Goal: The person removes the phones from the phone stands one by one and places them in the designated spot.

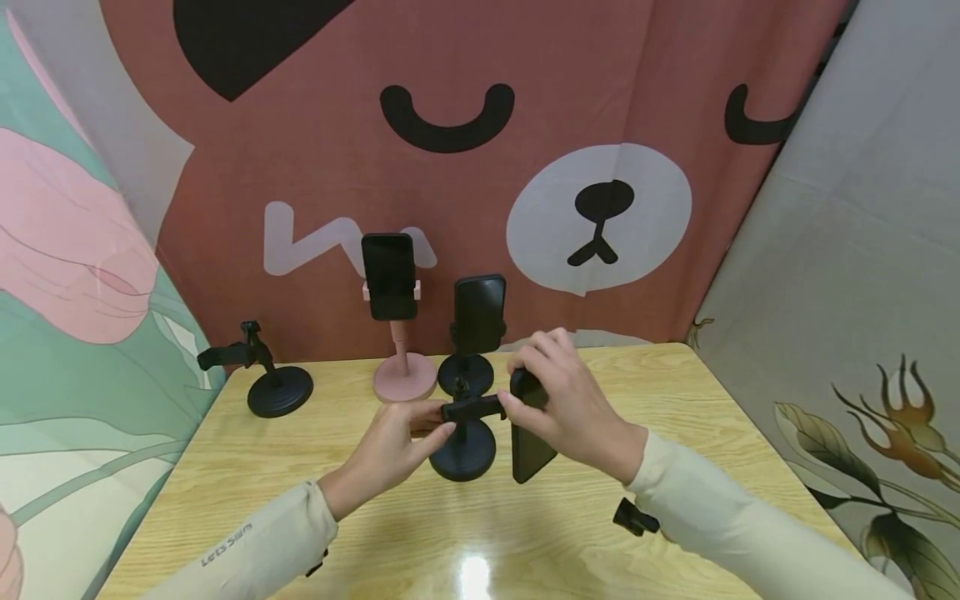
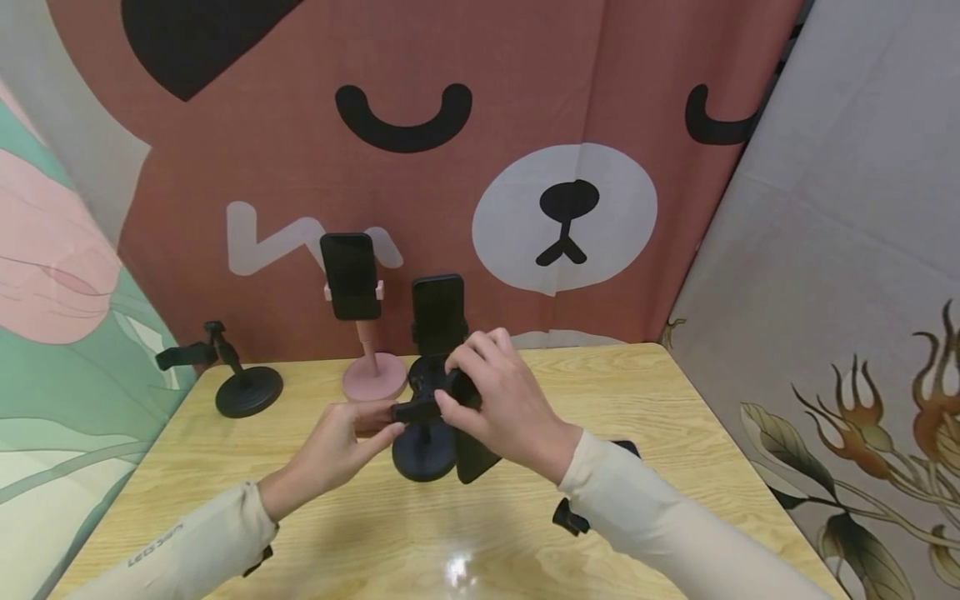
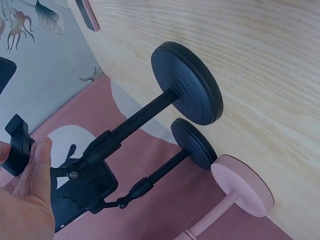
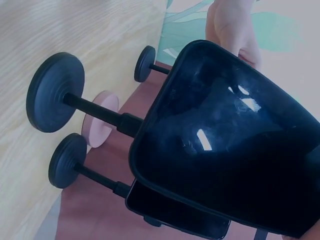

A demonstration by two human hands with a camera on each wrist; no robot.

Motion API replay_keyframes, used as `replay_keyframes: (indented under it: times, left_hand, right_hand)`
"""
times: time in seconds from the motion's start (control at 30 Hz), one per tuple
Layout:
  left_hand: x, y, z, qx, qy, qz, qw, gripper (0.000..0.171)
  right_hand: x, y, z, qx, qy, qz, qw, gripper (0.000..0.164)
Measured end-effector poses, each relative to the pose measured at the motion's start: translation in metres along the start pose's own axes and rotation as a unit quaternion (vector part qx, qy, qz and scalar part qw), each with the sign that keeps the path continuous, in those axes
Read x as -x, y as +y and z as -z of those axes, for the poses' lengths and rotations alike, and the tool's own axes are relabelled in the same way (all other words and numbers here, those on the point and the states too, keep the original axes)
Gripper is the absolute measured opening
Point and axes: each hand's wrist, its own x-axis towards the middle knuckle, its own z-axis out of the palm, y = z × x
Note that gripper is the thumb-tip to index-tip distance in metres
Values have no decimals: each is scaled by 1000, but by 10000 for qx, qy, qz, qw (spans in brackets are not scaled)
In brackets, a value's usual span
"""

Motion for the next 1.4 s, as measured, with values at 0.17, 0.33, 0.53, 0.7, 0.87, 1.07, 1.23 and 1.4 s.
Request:
replay_keyframes:
  times: [0.17,0.33,0.53,0.7,0.87,1.07,1.23,1.4]
  left_hand:
    - [1,0,0,26,44,54,10000,25]
    - [1,-1,-1,422,55,325,9986,28]
    - [2,-2,-2,935,10,584,9939,32]
    - [3,-2,-2,1172,13,796,9899,31]
    - [3,-2,-3,1348,-38,709,9883,35]
    - [4,-1,-3,1529,-108,714,9856,36]
    - [5,-1,-3,1778,-168,795,9807,36]
    - [6,-2,-5,2276,-239,931,9690,37]
  right_hand:
    - [4,5,1,39,-60,-182,9998,18]
    - [9,11,3,88,-71,-276,9996,18]
    - [14,16,3,151,-127,-419,9989,18]
    - [18,20,2,233,-210,-553,9980,18]
    - [25,27,0,301,-322,-742,9963,16]
    - [34,37,-3,419,-452,-968,9934,15]
    - [40,44,-5,469,-468,-1030,9925,14]
    - [42,46,-5,493,-495,-1080,9917,15]
